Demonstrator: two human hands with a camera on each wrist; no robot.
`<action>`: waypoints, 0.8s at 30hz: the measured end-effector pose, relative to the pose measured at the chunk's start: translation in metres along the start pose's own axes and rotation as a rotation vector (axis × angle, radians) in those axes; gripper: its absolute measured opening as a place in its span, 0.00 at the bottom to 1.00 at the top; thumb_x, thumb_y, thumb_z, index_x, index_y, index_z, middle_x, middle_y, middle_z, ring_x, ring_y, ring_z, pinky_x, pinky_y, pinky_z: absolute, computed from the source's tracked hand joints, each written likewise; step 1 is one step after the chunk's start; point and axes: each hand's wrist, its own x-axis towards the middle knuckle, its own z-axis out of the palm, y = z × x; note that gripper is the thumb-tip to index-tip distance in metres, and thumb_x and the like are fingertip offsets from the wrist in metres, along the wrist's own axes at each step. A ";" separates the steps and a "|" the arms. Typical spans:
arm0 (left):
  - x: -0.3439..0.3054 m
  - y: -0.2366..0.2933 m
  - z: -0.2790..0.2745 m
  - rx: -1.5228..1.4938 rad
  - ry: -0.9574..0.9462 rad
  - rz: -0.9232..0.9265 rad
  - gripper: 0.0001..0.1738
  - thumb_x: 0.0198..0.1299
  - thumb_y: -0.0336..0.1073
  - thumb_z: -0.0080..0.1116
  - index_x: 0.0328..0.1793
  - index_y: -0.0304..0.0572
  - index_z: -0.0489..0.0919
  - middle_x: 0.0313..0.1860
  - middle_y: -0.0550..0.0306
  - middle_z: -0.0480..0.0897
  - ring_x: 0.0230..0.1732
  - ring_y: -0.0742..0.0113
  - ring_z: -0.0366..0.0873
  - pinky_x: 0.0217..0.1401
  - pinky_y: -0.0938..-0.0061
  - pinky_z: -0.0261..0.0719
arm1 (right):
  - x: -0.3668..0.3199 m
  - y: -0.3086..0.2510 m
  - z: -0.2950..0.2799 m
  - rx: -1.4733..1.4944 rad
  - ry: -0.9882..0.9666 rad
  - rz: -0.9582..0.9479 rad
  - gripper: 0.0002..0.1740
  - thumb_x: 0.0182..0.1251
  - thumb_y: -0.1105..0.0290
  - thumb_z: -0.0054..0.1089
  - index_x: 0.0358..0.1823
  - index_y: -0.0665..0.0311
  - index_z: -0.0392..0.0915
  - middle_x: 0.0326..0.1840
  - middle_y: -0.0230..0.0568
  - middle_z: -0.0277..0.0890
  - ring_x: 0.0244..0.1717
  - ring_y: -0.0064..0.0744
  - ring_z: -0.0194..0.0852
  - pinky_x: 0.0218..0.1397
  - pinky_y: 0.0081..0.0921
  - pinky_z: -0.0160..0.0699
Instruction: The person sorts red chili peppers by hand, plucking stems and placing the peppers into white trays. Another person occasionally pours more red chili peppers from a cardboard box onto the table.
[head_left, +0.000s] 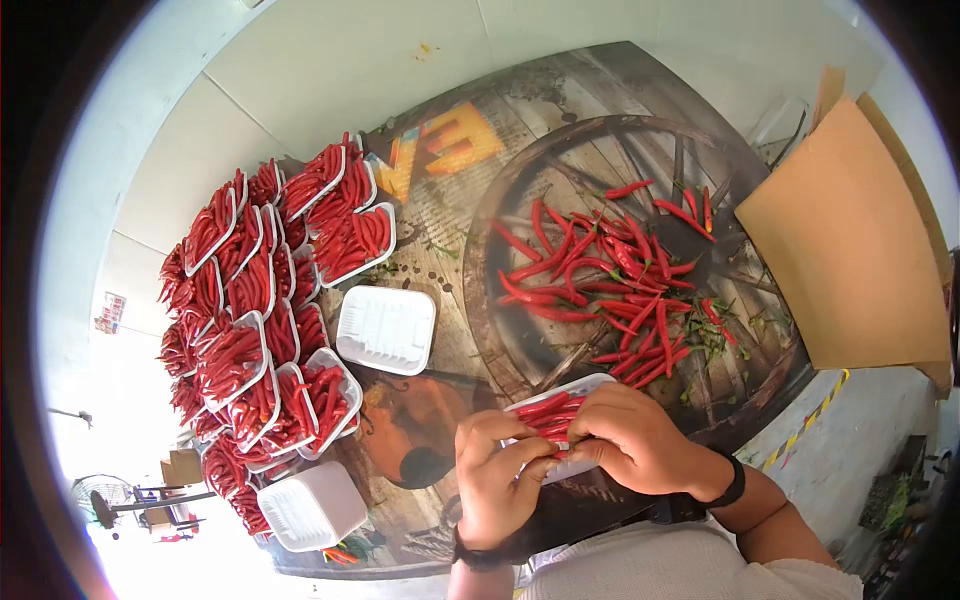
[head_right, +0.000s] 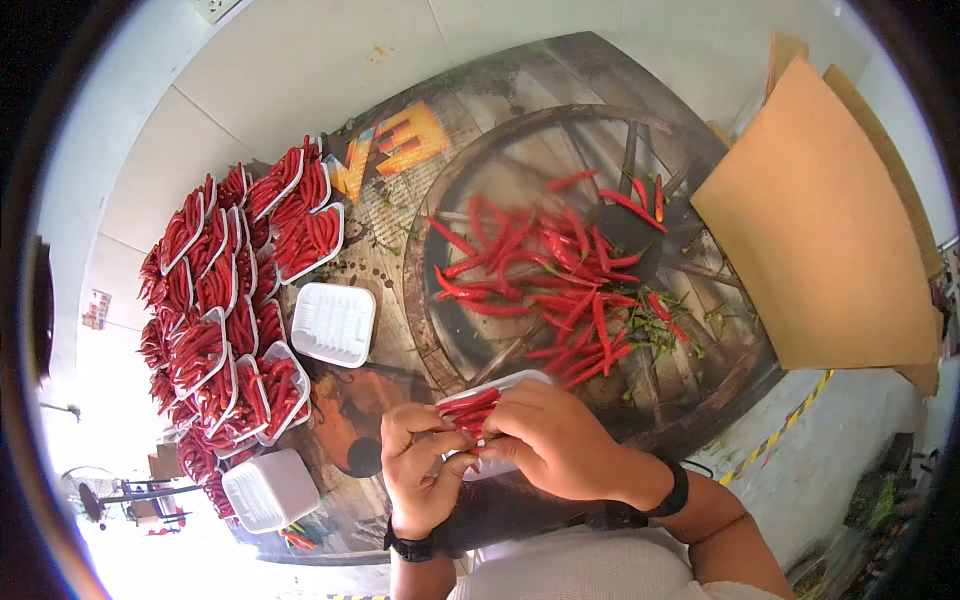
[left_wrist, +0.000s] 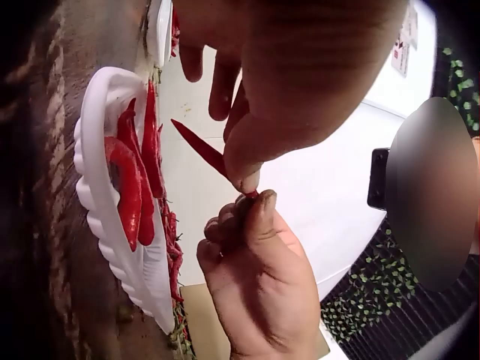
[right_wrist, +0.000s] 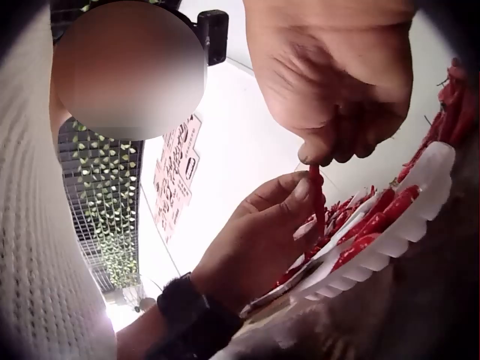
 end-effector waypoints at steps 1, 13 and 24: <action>0.001 0.000 0.001 -0.007 0.011 0.000 0.14 0.44 0.38 0.77 0.36 0.43 0.86 0.42 0.56 0.79 0.49 0.52 0.76 0.54 0.59 0.74 | 0.001 0.001 -0.002 0.102 -0.045 0.014 0.11 0.58 0.72 0.71 0.35 0.66 0.76 0.32 0.43 0.73 0.37 0.49 0.71 0.41 0.41 0.68; 0.006 0.008 0.003 -0.175 -0.092 -0.023 0.13 0.39 0.29 0.74 0.35 0.43 0.84 0.42 0.55 0.79 0.51 0.49 0.77 0.55 0.57 0.75 | 0.000 0.004 -0.027 0.363 -0.355 0.226 0.09 0.66 0.68 0.65 0.37 0.66 0.77 0.33 0.42 0.74 0.36 0.44 0.71 0.41 0.37 0.69; 0.004 0.000 0.004 0.005 0.073 -0.073 0.13 0.40 0.29 0.75 0.36 0.43 0.86 0.41 0.55 0.79 0.48 0.49 0.78 0.52 0.57 0.76 | 0.022 -0.021 -0.096 -0.454 -0.481 0.151 0.07 0.57 0.67 0.71 0.34 0.61 0.86 0.35 0.39 0.79 0.43 0.44 0.78 0.48 0.39 0.76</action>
